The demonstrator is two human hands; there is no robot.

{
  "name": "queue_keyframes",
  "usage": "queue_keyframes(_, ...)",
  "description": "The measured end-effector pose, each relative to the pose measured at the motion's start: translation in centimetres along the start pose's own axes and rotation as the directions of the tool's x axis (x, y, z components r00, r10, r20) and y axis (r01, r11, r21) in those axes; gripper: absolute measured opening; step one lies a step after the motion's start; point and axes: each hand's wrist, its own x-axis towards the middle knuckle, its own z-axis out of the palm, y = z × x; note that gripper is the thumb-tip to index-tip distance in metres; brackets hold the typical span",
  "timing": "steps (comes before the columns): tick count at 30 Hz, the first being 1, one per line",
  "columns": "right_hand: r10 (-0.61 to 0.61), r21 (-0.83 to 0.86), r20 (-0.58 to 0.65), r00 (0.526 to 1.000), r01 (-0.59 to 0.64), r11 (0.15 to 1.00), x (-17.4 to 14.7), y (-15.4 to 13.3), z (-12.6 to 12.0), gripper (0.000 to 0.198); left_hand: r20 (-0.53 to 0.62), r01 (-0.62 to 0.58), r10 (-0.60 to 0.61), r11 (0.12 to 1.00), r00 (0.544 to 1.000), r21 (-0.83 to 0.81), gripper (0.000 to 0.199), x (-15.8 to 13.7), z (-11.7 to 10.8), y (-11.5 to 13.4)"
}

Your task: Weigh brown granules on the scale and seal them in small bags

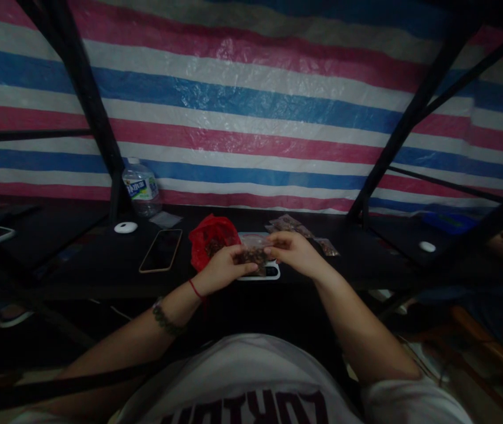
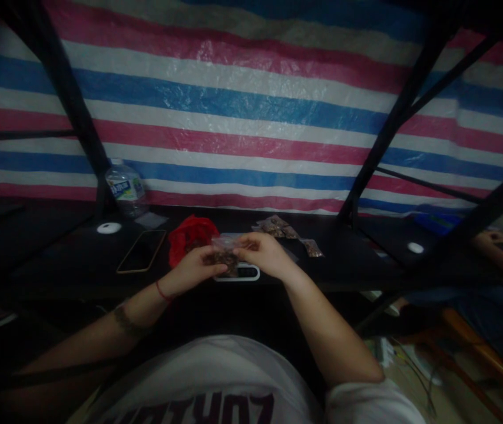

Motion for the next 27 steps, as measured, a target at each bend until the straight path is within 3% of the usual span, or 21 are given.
queue_keyframes(5, -0.055, -0.026, -0.075, 0.996, 0.053, 0.998, 0.1, 0.2, 0.4, 0.017, -0.040, -0.029, 0.029, 1.000, 0.999, 0.002, 0.044, -0.2, 0.1, 0.2)
queue_keyframes(9, -0.060, -0.057, -0.090, 0.994, 0.055, 0.997, 0.2, 0.4, 0.7, 0.017, -0.226, -0.071, 0.067, 0.997, 0.972, -0.010, 0.035, -0.4, -0.2, 0.7)
queue_keyframes(12, -0.063, -0.069, -0.100, 0.993, 0.056, 0.996, 0.2, 0.6, 0.7, 0.016, -0.296, -0.060, 0.065, 0.998, 0.953, 0.028, 0.031, -0.4, -0.5, 1.0)
queue_keyframes(21, -0.049, -0.011, -0.202, 0.978, 0.048, 0.999, 0.8, 0.9, 1.1, 0.018, -0.391, -0.080, 0.073, 0.997, 0.918, -0.003, 0.033, 0.0, -0.8, 0.8)
queue_keyframes(27, -0.098, -0.053, -0.283, 0.954, 0.086, 0.995, 0.8, 1.1, 1.6, 0.016, -0.407, -0.164, 0.174, 0.985, 0.897, 0.060, 0.028, 0.0, -1.3, 0.9)
